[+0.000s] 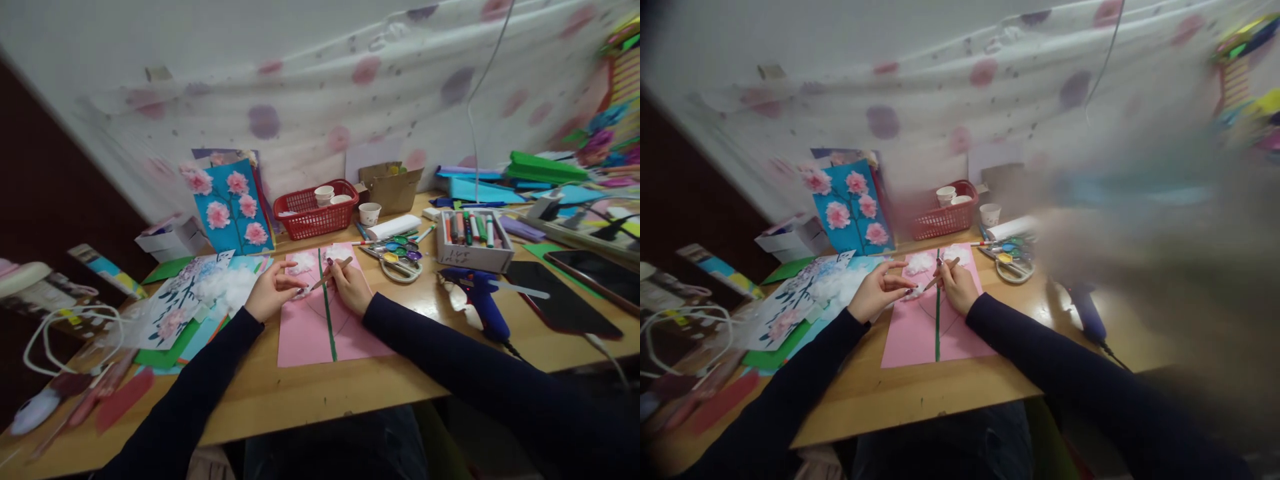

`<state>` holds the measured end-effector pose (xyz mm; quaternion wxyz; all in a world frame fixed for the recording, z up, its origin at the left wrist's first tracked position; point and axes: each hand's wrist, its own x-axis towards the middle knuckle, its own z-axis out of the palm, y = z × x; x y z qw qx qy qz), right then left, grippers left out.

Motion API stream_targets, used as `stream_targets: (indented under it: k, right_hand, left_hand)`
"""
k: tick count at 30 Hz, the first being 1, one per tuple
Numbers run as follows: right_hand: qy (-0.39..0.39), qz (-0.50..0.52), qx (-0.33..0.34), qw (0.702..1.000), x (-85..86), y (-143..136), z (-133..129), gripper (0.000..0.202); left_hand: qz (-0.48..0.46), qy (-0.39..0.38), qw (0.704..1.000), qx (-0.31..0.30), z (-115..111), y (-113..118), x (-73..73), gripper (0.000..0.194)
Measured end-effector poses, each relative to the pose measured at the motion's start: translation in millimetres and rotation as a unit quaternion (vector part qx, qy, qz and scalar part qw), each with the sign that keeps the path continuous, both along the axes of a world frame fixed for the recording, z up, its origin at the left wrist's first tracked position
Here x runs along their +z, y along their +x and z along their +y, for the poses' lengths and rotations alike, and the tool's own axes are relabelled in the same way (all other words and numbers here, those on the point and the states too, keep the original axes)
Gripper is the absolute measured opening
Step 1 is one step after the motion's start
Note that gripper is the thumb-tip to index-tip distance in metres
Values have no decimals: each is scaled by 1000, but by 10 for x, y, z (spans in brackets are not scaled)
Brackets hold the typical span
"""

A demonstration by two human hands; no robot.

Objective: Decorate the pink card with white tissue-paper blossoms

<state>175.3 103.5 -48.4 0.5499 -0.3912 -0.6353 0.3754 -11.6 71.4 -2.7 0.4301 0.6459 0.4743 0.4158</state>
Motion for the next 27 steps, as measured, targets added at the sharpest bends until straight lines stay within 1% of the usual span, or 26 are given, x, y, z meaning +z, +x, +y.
stream_targets:
  k: [2, 4, 7, 9, 17, 21, 27]
  right_hand:
    - [5, -8, -1, 1000, -2, 7, 8, 46]
    - [12, -13, -1, 1000, -15, 13, 20, 44]
    - [21, -18, -2, 1000, -45, 14, 42, 44]
    - [15, -17, -8, 1000, -64, 9, 58, 44]
    - [-37, 58, -67, 995, -88, 2, 92, 50]
    - [-17, 45, -70, 996, -71, 6, 62, 51]
    - [39, -19, -52, 998, -51, 2, 15, 46]
  left_hand:
    - [37, 5, 999, -7, 58, 63, -26, 52]
    - [86, 31, 996, -10, 121, 117, -55, 50]
    - [161, 79, 984, -5, 196, 173, -97, 50]
    - [193, 96, 976, -5, 233, 190, -125, 52]
    - [244, 151, 958, -7, 337, 165, -206, 57]
    - [256, 146, 956, -13, 346, 172, -195, 60]
    - [267, 146, 952, -24, 341, 197, -166, 62]
